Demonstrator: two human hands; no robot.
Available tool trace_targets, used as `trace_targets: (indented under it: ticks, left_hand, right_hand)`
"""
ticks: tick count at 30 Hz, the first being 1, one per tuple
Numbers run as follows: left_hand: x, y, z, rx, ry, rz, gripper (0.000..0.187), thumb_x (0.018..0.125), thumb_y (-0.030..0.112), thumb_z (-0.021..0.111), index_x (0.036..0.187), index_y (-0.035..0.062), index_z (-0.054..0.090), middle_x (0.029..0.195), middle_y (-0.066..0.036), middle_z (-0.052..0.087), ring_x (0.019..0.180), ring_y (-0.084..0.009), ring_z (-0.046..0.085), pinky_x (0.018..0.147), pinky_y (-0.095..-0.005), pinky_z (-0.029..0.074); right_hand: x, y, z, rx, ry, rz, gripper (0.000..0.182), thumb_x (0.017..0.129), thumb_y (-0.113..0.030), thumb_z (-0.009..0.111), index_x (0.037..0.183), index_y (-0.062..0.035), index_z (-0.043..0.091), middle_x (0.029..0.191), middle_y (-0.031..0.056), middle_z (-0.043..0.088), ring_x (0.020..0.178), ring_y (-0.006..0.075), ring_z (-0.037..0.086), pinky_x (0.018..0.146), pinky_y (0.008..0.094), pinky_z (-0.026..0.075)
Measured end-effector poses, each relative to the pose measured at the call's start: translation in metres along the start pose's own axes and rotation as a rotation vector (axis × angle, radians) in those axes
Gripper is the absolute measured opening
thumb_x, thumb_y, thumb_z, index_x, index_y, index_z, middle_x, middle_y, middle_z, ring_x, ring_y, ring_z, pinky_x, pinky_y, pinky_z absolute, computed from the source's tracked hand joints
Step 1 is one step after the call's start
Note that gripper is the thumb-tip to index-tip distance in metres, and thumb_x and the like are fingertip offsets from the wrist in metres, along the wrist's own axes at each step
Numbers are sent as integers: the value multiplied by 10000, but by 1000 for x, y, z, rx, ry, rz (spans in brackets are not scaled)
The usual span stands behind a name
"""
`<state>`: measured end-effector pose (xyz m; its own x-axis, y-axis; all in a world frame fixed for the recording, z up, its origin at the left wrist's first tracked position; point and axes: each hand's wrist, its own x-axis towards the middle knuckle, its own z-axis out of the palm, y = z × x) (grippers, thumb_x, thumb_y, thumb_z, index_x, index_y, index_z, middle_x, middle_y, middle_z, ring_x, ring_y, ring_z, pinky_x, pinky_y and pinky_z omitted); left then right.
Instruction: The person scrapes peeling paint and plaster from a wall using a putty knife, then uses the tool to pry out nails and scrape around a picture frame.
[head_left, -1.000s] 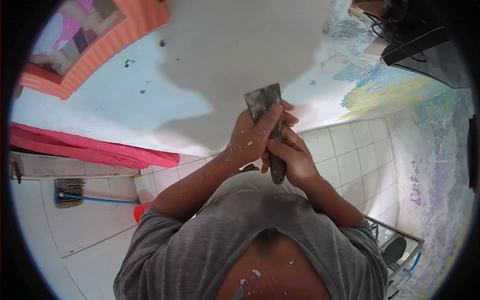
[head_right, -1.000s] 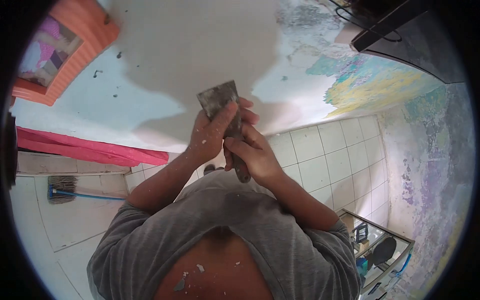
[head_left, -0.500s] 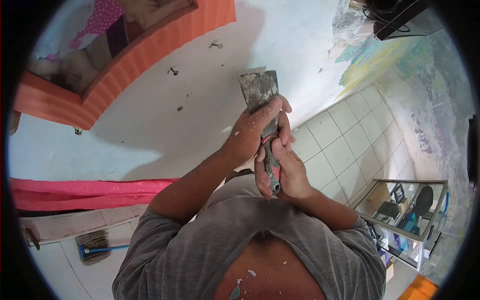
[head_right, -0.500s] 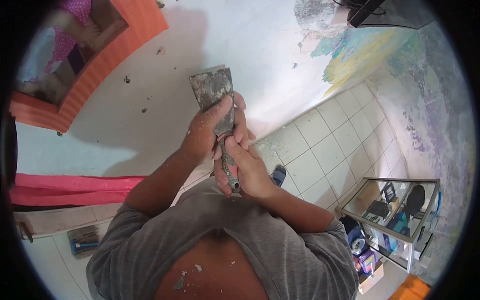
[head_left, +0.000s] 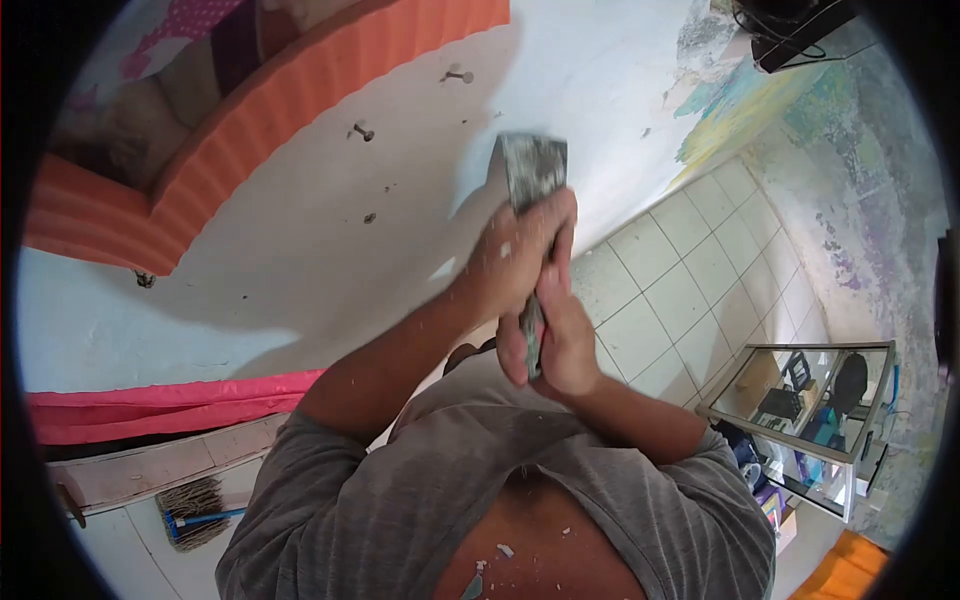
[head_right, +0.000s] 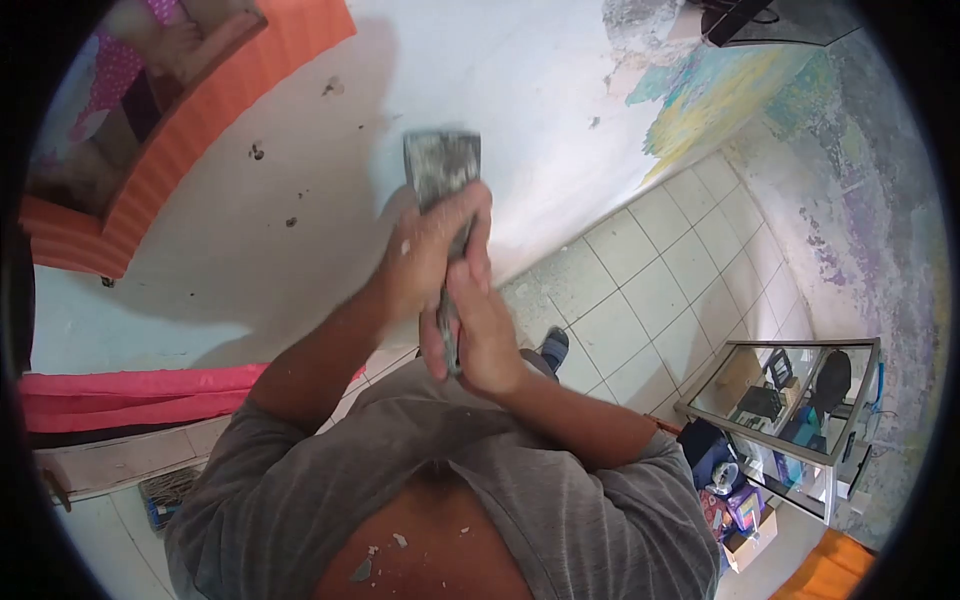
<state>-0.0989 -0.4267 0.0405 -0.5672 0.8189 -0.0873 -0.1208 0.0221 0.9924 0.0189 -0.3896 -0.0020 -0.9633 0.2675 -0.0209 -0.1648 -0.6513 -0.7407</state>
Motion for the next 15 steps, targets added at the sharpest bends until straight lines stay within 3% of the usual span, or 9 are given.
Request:
trace_targets:
  ticks: [1, 4, 6, 7, 8, 13, 15]
  left_hand:
    - [3, 3, -1, 18, -3, -8, 392, 1017, 372, 498, 801, 47, 543, 596, -60, 533, 549, -163, 566, 564, -305, 490]
    - [6, -4, -8, 85, 42, 6, 408, 1013, 369, 482, 774, 44, 546, 586, -59, 540, 551, -153, 565, 566, -300, 484]
    - [4, -5, -12, 126, -50, 19, 413, 1010, 371, 487, 769, 42, 552, 583, -58, 547, 557, -145, 565, 564, -298, 481]
    - [1, -8, -11, 125, -49, 19, 413, 1010, 371, 487, 769, 42, 552, 583, -58, 547, 557, -145, 565, 564, -298, 481]
    - [-1, -10, -9, 97, -10, -17, 422, 1008, 374, 489, 756, 42, 553, 580, -57, 547, 559, -143, 566, 564, -298, 479]
    - [7, 3, -6, 103, 21, -29, 446, 1005, 381, 492, 718, 44, 554, 577, -57, 550, 558, -141, 563, 569, -293, 473]
    - [6, -10, -11, 282, -10, 159, 329, 998, 311, 467, 887, 19, 571, 614, -78, 557, 556, -182, 525, 572, -343, 450]
  right_hand:
    - [2, 2, -3, -11, -21, -8, 423, 1072, -484, 323, 1307, -138, 388, 618, 96, 514, 406, 205, 478, 378, 298, 405]
    - [14, 7, -1, -2, 22, 12, 422, 1076, -471, 315, 1349, -153, 372, 620, 98, 515, 411, 206, 485, 367, 301, 404]
    - [9, 15, 3, 1, -8, -44, 418, 1075, -477, 319, 1366, -178, 349, 618, 95, 512, 414, 201, 488, 356, 304, 397]
    - [4, 17, 8, -2, 18, -47, 461, 1079, -467, 290, 1459, -292, 95, 608, 94, 518, 383, 193, 465, 352, 288, 408]
    - [3, 17, 10, -7, 40, -54, 632, 1084, -456, 262, 1552, -405, -160, 599, 94, 524, 351, 184, 442, 348, 272, 418]
    - [16, 6, 3, 27, 12, -58, 656, 1080, -463, 272, 1555, -381, -173, 579, 91, 512, 344, 177, 439, 339, 278, 416]
    - [12, 9, 4, 29, -1, -42, 664, 1079, -463, 278, 1556, -373, -175, 571, 90, 506, 342, 176, 439, 334, 281, 413]
